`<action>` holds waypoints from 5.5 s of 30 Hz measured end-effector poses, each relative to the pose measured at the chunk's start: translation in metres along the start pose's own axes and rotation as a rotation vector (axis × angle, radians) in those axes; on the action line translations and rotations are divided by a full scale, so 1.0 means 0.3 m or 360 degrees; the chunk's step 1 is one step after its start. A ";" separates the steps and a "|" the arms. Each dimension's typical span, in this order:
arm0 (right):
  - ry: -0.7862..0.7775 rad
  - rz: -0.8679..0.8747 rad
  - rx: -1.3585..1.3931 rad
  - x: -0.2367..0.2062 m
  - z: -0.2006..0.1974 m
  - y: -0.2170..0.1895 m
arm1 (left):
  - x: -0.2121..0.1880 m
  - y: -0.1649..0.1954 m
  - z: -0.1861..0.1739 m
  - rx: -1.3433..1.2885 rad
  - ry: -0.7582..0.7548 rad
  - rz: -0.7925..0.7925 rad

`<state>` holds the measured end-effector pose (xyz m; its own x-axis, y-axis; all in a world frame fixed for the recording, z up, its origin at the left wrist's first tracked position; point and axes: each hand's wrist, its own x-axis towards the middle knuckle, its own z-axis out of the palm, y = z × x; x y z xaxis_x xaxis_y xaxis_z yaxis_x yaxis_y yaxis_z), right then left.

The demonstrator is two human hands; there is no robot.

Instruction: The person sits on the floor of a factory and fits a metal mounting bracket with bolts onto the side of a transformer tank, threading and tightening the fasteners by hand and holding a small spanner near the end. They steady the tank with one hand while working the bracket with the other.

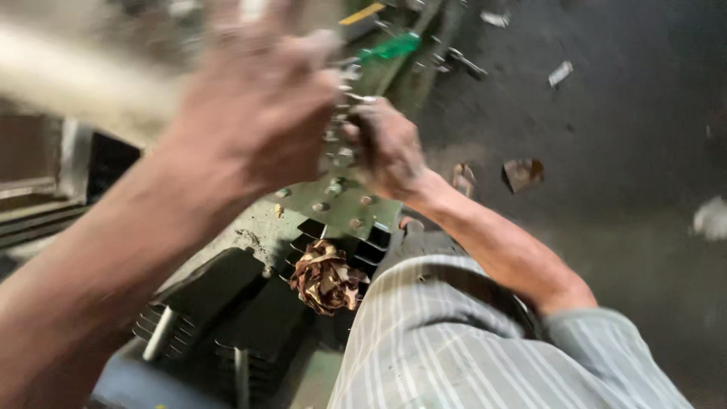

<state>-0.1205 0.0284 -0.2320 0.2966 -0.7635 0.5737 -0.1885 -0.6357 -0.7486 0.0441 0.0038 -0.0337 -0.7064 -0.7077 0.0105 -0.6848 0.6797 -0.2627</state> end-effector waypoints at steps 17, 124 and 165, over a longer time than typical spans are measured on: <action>-0.0198 0.1088 0.1085 -0.048 0.090 0.001 | -0.015 -0.018 -0.039 -0.0502 -0.0549 -0.0333; -0.0173 0.1109 0.0441 0.130 0.002 -0.144 | 0.144 0.021 -0.189 -0.0140 -0.0656 -0.0192; 0.0109 0.0470 0.0296 0.066 0.009 -0.136 | 0.108 0.009 -0.118 -0.0236 -0.0288 -0.0134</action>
<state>-0.1043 0.0396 -0.1910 0.1901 -0.9212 0.3394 -0.0813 -0.3593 -0.9297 0.0131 -0.0104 0.0001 -0.6116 -0.7768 -0.1499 -0.7679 0.6285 -0.1237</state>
